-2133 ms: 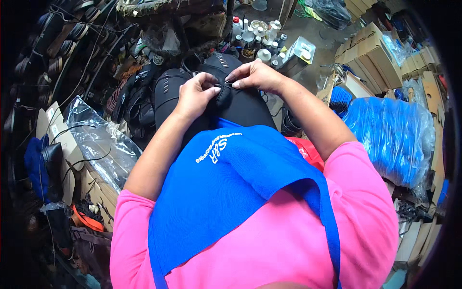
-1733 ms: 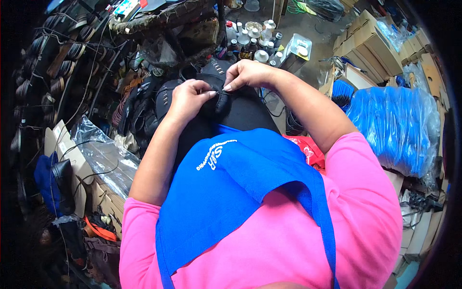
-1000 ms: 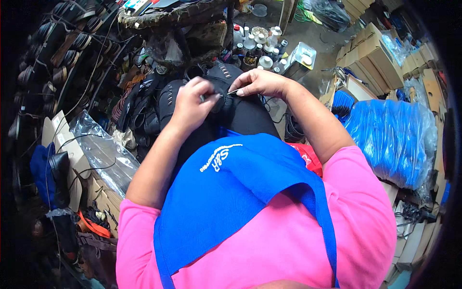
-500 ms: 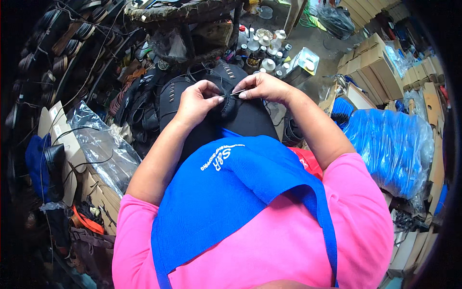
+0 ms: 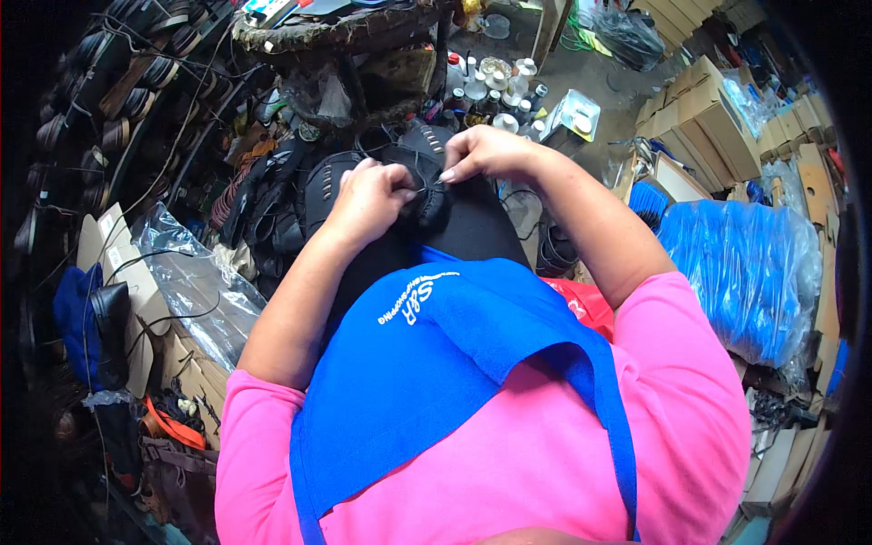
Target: Hand-sewing or lacing components of a shoe.
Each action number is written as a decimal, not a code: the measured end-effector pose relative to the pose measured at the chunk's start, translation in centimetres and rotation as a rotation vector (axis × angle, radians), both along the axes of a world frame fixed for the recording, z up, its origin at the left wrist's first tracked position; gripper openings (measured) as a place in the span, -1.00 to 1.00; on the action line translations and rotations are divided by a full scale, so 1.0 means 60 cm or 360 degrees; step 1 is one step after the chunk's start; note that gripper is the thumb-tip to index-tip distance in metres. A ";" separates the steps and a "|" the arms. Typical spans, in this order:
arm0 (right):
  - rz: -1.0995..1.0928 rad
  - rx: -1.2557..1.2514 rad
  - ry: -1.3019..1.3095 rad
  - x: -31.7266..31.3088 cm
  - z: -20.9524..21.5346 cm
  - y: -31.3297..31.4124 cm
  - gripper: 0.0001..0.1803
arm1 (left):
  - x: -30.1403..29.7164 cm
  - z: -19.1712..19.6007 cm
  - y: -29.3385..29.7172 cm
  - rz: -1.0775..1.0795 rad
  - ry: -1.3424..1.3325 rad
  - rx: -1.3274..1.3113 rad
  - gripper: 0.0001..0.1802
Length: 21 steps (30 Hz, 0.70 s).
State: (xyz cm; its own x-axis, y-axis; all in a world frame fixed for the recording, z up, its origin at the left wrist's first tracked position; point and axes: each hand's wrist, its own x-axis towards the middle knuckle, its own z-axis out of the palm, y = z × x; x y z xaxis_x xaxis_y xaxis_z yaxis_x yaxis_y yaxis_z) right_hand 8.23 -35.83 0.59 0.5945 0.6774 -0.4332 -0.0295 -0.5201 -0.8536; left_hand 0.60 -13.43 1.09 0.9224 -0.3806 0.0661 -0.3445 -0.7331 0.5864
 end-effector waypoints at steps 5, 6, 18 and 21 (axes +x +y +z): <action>-0.0133 0.0335 0.0065 -0.016 -0.025 -0.030 -0.78 | -0.008 -0.003 0.009 0.0083 0.0506 -0.0241 -0.86; -0.0112 0.0427 0.0043 -0.025 -0.027 -0.034 -0.76 | -0.007 -0.005 0.006 0.0105 0.0470 -0.0251 -0.86; -0.0294 -0.0495 -0.1017 0.005 0.011 -0.076 -0.74 | 0.017 0.003 -0.016 -0.0393 0.0050 0.0107 -0.79; -0.0379 -0.0601 -0.1382 0.000 0.025 -0.057 -0.74 | 0.016 0.003 -0.017 -0.0348 0.0062 0.0148 -0.81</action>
State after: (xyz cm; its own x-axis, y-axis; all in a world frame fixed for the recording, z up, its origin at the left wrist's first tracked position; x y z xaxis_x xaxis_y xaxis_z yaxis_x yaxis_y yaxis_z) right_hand 8.24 -39.22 2.12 0.9126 0.4049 0.0565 0.3915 -0.8257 -0.4063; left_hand 1.57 -14.47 1.25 0.8186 -0.5742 -0.0130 -0.4792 -0.6953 0.5357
